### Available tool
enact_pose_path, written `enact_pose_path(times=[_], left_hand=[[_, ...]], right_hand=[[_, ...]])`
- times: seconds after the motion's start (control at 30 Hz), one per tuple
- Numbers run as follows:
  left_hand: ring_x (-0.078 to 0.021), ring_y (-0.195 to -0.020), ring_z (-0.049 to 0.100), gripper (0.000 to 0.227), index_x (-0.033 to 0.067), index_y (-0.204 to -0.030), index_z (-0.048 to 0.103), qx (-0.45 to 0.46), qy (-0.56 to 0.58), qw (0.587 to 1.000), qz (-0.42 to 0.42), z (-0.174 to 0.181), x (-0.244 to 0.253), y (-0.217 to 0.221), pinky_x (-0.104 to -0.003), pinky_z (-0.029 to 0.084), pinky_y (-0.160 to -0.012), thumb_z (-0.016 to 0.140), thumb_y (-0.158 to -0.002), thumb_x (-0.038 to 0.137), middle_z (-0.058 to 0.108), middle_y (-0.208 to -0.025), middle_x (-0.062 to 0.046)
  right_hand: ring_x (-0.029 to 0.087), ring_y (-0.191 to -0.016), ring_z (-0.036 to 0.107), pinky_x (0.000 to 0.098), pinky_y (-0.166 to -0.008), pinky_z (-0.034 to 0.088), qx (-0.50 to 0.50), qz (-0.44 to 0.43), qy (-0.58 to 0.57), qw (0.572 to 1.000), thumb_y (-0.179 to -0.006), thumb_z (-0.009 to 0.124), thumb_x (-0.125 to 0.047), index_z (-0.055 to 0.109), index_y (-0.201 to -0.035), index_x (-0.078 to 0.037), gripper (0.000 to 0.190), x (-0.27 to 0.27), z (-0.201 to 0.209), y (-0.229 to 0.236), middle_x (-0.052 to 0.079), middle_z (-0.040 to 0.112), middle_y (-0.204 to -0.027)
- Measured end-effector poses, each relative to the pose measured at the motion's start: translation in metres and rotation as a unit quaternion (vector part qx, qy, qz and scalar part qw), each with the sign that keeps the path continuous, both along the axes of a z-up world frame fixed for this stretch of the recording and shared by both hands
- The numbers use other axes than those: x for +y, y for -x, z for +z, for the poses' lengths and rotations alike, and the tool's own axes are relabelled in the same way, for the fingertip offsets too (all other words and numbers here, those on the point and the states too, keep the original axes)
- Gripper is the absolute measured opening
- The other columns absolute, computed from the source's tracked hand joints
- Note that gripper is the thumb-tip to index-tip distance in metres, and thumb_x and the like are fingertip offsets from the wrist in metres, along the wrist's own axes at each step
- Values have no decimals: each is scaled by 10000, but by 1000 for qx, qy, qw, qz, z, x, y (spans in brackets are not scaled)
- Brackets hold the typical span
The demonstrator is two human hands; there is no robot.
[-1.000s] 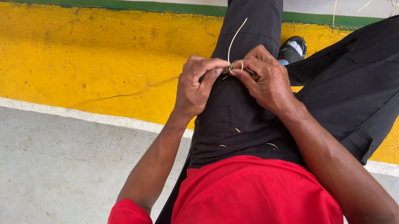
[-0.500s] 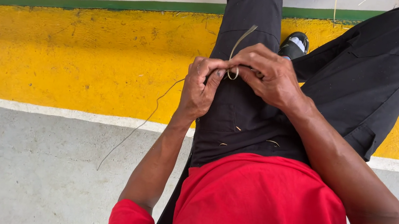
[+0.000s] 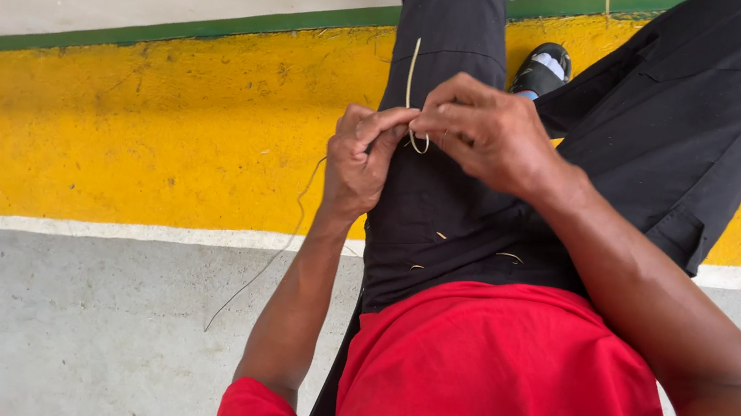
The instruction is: The person is weaving a bamboo strip into a small circular base.
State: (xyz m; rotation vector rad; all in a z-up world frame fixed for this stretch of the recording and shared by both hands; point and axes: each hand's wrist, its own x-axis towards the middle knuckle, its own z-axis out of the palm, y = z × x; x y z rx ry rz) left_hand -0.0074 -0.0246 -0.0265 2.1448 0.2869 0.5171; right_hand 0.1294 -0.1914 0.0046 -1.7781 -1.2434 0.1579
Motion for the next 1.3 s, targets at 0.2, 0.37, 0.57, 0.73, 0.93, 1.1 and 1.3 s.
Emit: enact_pose_path(times=[0.2,0.37,0.57,0.73,0.93,1.1,1.3], left_hand=[[-110,-870,628,152,144,-1159,771,54,126,990,-45,33,-8,0,-254,510,-793,686,-1033,143,668,-940,-21],[-106,-991,691,186,26,-1198,737,49,319,935,-145,32,-16,3,-249,547,-914,656,-1066,130,695,-1025,-25],[-139,-1090,733,176,-1,-1203,669,44,434,870,-231,38,-26,1,-276,579,-987,620,-1087,120,765,-1123,-85],[-86,-916,672,179,26,-1185,658,101,409,875,-238,24,-12,-7,-232,539,-798,628,-1058,149,758,-1062,-64],[-40,-707,528,212,53,-1151,592,139,372,904,-158,12,7,-17,-213,465,-648,687,-1009,178,677,-869,13],[-33,-681,551,211,34,-1104,746,148,244,948,-140,16,12,-18,-211,467,-624,687,-996,206,707,-858,22],[-45,-855,630,202,9,-1143,717,124,263,942,-169,15,14,-18,-227,522,-765,623,-1033,151,728,-955,-5]], right_hand=[[79,-758,694,295,-648,561,269,7,38,962,-1015,683,-158,758,-1053,-99,103,2,-32,-29,1,747,-859],[151,-609,567,350,-564,432,39,-2,-55,998,-1100,657,-201,626,-788,-43,351,20,-28,-23,50,609,-696],[197,-556,474,384,-494,351,-162,-112,-107,975,-1075,705,-143,489,-723,-59,422,68,-29,-49,45,490,-644],[176,-594,507,358,-529,403,-171,-48,-119,977,-1085,721,-153,533,-736,-64,406,74,-25,-58,42,529,-687],[62,-607,595,241,-514,464,227,29,-102,968,-1047,720,-124,750,-1017,-30,103,21,69,-42,40,686,-789],[75,-799,678,240,-686,549,347,134,-82,925,-975,737,-83,727,-1106,-19,146,-26,67,-15,86,759,-975],[110,-855,707,254,-715,550,209,-11,89,974,-936,775,-46,683,-1185,-49,265,-27,13,1,51,788,-996]])
